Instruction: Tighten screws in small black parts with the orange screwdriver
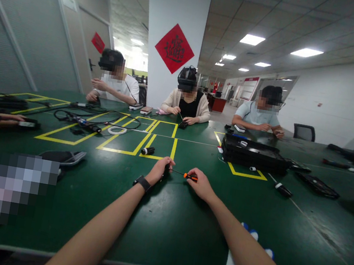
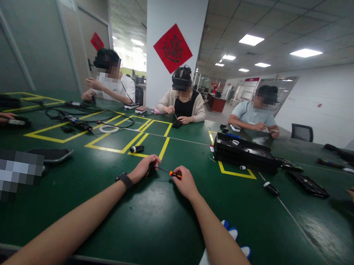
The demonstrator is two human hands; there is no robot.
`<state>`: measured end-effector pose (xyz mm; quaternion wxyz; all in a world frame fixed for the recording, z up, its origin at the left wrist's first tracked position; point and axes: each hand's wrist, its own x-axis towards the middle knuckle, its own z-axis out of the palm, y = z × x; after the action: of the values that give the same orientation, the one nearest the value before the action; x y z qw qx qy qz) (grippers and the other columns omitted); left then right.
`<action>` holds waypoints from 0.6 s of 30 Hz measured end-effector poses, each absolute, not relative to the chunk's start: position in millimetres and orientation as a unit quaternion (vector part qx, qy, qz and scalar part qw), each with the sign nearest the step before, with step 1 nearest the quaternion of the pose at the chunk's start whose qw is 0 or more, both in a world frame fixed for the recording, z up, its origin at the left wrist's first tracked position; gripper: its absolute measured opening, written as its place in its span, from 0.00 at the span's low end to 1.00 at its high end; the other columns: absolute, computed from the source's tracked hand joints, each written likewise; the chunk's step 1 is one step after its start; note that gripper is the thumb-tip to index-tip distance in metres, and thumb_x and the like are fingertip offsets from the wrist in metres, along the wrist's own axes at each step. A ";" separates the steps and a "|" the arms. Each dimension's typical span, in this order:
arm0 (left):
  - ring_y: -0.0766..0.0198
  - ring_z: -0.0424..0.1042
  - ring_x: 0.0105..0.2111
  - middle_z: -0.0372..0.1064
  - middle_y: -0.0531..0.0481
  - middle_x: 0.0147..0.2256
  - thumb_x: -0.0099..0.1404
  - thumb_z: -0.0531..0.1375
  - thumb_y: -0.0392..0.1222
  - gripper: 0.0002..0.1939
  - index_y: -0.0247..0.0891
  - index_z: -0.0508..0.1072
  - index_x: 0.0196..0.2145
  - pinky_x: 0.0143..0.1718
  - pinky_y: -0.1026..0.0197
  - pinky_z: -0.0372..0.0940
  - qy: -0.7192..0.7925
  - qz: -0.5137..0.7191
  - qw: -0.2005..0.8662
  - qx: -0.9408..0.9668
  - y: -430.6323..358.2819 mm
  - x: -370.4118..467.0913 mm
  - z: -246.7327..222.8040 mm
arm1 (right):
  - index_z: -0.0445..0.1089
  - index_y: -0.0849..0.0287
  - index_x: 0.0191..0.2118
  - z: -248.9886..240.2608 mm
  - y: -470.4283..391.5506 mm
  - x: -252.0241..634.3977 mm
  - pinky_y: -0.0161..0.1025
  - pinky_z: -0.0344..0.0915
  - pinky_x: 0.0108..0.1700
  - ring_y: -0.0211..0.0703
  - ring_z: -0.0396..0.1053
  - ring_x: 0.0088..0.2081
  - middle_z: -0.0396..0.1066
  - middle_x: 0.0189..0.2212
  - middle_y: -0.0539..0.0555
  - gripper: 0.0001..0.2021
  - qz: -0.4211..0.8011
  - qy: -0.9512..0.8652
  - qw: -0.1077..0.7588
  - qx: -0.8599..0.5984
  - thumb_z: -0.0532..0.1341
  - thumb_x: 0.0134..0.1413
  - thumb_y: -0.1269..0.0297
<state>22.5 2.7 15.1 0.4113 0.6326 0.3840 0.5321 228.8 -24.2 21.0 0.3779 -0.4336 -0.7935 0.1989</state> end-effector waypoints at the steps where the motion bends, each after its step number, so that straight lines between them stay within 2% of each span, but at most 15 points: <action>1: 0.69 0.63 0.23 0.62 0.52 0.22 0.59 0.44 0.46 0.17 0.34 0.67 0.30 0.27 0.65 0.58 0.382 0.532 0.412 0.633 2.3 22.6 15.4 | 0.65 0.60 0.36 21.1 -24.5 228.5 0.37 0.59 0.41 0.37 0.61 0.36 0.64 0.33 0.52 0.09 0.208 -0.791 0.379 -0.433 0.57 0.44 0.67; 4: 0.69 0.63 0.24 0.63 0.52 0.22 0.59 0.44 0.46 0.17 0.34 0.67 0.30 0.27 0.65 0.58 0.383 0.532 0.416 0.631 0.1 23.0 17.7 | 0.65 0.61 0.37 23.1 -24.8 228.2 0.37 0.59 0.41 0.37 0.62 0.37 0.65 0.34 0.53 0.09 0.231 -0.783 0.376 -0.439 0.55 0.47 0.67; 8: 0.69 0.63 0.24 0.63 0.51 0.22 0.59 0.44 0.45 0.16 0.34 0.67 0.29 0.27 0.65 0.58 0.396 0.529 0.416 0.625 -1.9 23.9 20.5 | 0.67 0.61 0.31 27.4 -26.1 228.5 0.38 0.58 0.42 0.37 0.62 0.36 0.65 0.32 0.53 0.08 0.207 -0.795 0.360 -0.443 0.52 0.50 0.67; 14: 0.68 0.62 0.23 0.62 0.52 0.22 0.58 0.44 0.45 0.16 0.34 0.67 0.29 0.26 0.65 0.57 0.394 0.528 0.423 0.622 -2.8 25.0 22.1 | 0.64 0.60 0.35 27.7 -29.8 227.0 0.36 0.59 0.39 0.37 0.61 0.35 0.64 0.32 0.51 0.09 0.216 -0.791 0.371 -0.436 0.57 0.45 0.66; 18: 0.68 0.62 0.23 0.62 0.51 0.22 0.59 0.43 0.45 0.17 0.34 0.67 0.30 0.26 0.65 0.58 0.408 0.521 0.426 0.617 -4.1 25.1 23.1 | 0.66 0.61 0.35 25.0 -26.8 226.2 0.36 0.58 0.41 0.37 0.61 0.36 0.65 0.33 0.53 0.09 0.220 -0.788 0.363 -0.446 0.52 0.50 0.65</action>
<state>25.1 -4.1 23.1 0.4256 0.6172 0.4076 0.5213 226.2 -26.8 25.0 0.3626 -0.4463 -0.7880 0.2199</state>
